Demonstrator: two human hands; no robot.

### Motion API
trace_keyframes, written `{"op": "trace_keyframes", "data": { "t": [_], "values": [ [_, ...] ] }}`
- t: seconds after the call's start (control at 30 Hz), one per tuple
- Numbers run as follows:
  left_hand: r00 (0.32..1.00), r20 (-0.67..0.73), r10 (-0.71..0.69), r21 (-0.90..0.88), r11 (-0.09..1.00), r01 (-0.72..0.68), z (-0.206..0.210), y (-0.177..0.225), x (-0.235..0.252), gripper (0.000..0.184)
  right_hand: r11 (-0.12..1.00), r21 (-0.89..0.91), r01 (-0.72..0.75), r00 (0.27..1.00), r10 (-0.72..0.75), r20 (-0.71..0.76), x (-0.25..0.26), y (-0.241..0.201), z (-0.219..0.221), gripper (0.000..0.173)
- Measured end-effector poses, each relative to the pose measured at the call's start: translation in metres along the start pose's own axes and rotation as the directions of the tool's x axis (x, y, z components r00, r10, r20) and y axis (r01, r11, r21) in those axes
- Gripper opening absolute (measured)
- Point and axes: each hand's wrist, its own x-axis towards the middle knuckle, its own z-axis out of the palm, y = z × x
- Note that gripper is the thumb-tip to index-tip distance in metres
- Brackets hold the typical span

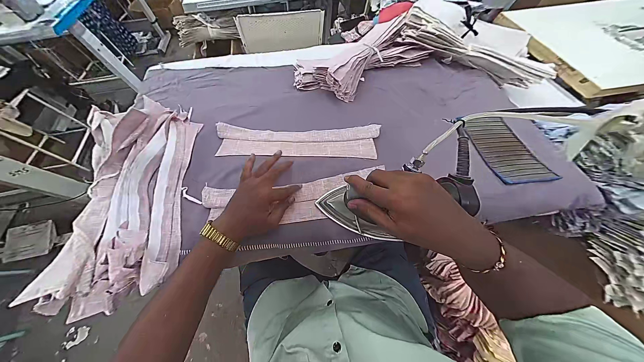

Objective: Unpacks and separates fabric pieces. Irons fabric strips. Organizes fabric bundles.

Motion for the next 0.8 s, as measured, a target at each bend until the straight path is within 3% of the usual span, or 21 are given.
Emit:
{"op": "trace_keyframes", "data": {
  "t": [0.13, 0.2, 0.27, 0.33, 0.47, 0.6, 0.8],
  "values": [
    [0.974, 0.191, -0.124, 0.07, 0.991, 0.113, -0.002, -0.016, -0.014, 0.045, 0.999, 0.002, 0.047, 0.999, -0.047, 0.008, 0.033, -0.029, 0.014, 0.045],
    [0.978, 0.124, -0.167, 0.132, 0.98, 0.15, -0.007, -0.026, -0.019, 0.045, 0.998, 0.006, 0.061, 0.998, -0.061, 0.01, 0.043, -0.04, 0.02, 0.045],
    [0.974, -0.056, -0.218, 0.144, 0.964, 0.224, -0.022, -0.036, -0.03, 0.042, 0.998, 0.013, 0.069, 0.997, -0.069, 0.016, 0.048, -0.043, 0.02, 0.046],
    [0.925, -0.148, -0.349, 0.149, 0.917, 0.37, -0.045, -0.04, -0.047, 0.04, 0.997, 0.026, 0.068, 0.997, -0.069, 0.037, 0.047, -0.042, 0.018, 0.046],
    [0.8, -0.025, -0.6, 0.066, 0.797, 0.6, -0.06, -0.06, -0.083, 0.032, 0.997, 0.052, 0.059, 0.998, -0.06, 0.019, 0.047, -0.042, 0.018, 0.047],
    [0.716, -0.205, -0.667, -0.183, 0.745, 0.642, -0.03, -0.07, -0.098, 0.013, 0.996, 0.083, 0.039, 0.999, -0.041, 0.015, 0.053, -0.045, 0.022, 0.045],
    [0.667, -0.284, -0.688, -0.214, 0.724, 0.656, -0.024, -0.068, -0.099, 0.011, 0.996, 0.058, 0.061, 0.997, -0.064, 0.051, 0.098, -0.083, 0.042, 0.043]
  ]
}}
